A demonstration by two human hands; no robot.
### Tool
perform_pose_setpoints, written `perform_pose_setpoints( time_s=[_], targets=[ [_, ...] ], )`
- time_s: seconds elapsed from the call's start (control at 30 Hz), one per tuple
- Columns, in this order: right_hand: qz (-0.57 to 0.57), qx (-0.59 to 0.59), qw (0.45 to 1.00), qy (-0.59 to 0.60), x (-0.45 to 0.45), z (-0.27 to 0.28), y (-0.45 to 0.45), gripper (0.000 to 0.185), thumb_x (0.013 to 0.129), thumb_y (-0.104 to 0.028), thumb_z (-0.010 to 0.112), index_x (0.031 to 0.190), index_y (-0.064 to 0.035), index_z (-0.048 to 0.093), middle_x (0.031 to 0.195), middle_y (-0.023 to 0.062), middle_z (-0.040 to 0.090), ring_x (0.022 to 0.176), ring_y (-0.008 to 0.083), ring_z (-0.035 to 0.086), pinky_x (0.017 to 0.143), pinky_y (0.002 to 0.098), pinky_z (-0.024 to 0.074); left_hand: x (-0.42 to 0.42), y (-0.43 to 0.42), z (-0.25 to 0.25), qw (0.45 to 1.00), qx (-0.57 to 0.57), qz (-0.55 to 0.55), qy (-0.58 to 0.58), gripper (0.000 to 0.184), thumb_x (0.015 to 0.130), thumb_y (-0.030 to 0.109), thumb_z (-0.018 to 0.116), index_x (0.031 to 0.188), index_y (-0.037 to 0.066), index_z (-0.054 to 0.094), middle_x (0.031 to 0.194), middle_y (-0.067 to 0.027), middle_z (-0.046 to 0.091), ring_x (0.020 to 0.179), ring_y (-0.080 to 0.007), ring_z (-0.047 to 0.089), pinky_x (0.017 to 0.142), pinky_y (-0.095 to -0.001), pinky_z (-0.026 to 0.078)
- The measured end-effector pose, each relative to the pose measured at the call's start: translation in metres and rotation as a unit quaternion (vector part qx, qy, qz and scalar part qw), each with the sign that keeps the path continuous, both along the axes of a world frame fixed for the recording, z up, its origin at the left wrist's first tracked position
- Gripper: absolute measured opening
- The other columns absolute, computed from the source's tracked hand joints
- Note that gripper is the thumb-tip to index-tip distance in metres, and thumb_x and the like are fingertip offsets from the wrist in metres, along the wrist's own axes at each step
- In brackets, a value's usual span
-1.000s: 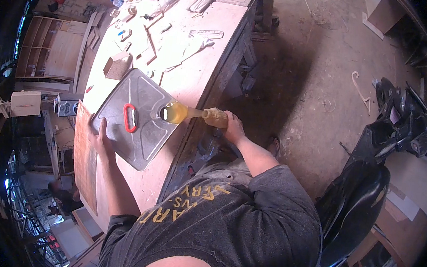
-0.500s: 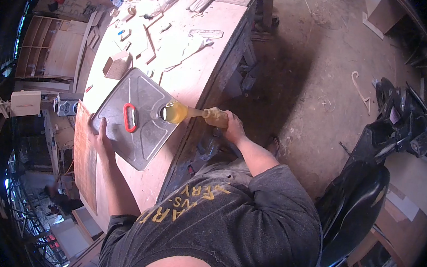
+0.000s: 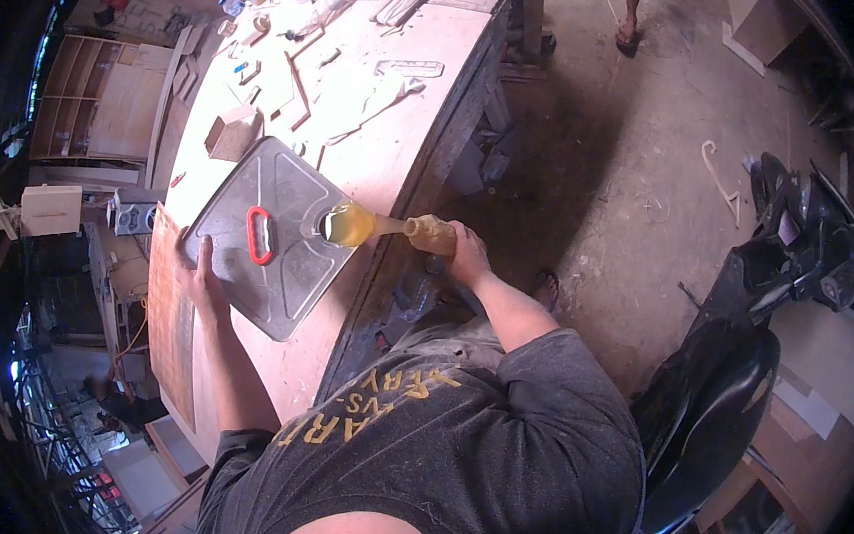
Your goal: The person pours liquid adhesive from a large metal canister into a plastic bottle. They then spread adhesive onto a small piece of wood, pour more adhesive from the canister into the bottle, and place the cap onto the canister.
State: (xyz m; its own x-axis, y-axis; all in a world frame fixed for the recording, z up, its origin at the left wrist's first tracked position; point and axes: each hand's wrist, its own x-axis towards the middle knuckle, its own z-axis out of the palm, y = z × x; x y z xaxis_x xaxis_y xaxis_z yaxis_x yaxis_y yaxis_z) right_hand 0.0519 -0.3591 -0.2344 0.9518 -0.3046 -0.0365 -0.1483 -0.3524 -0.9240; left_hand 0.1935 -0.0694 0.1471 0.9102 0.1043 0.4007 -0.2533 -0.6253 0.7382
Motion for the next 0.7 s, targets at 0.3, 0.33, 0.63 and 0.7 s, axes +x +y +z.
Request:
perform_pose_setpoints(
  time_s=[0.3,0.33,0.63,0.7],
  targets=[
    [-0.004,0.000,1.000,0.003,0.000,-0.002,0.001,0.056,0.082,-0.009,0.076,0.134,-0.0126,0.055,0.131,0.0192,0.067,0.127,0.0434,0.060,0.106,0.0527,0.0475,0.001,0.002,-0.001,1.000,0.002,0.002,0.003,0.045,0.095,0.012,0.072,0.135,-0.007,0.059,0.131,-0.0181,0.063,0.122,-0.0260,0.058,0.108,-0.0367,0.045],
    [-0.005,0.001,1.000,0.000,0.000,-0.003,0.001,0.056,0.082,-0.009,0.077,0.134,-0.0127,0.055,0.131,0.0192,0.067,0.127,0.0434,0.060,0.106,0.0528,0.0475,0.001,0.003,-0.001,1.000,-0.001,0.002,0.005,0.045,0.095,0.012,0.072,0.135,-0.007,0.059,0.131,-0.0181,0.063,0.122,-0.0262,0.058,0.109,-0.0368,0.045],
    [0.000,-0.002,1.000,0.006,0.002,-0.017,0.006,0.059,0.083,-0.011,0.078,0.137,-0.0127,0.054,0.134,0.0198,0.066,0.129,0.0431,0.059,0.108,0.0536,0.0463,0.004,0.010,-0.005,1.000,0.007,0.000,0.006,0.046,0.096,0.012,0.072,0.136,-0.006,0.059,0.131,-0.0184,0.062,0.124,-0.0273,0.058,0.110,-0.0375,0.043],
    [0.000,-0.003,1.000,0.007,0.001,-0.018,0.007,0.060,0.083,-0.011,0.077,0.137,-0.0126,0.053,0.134,0.0201,0.066,0.130,0.0431,0.058,0.108,0.0536,0.0461,0.005,0.012,-0.006,1.000,0.007,-0.002,0.004,0.046,0.096,0.012,0.071,0.136,-0.006,0.059,0.131,-0.0183,0.062,0.124,-0.0273,0.057,0.110,-0.0375,0.043]
  ],
)
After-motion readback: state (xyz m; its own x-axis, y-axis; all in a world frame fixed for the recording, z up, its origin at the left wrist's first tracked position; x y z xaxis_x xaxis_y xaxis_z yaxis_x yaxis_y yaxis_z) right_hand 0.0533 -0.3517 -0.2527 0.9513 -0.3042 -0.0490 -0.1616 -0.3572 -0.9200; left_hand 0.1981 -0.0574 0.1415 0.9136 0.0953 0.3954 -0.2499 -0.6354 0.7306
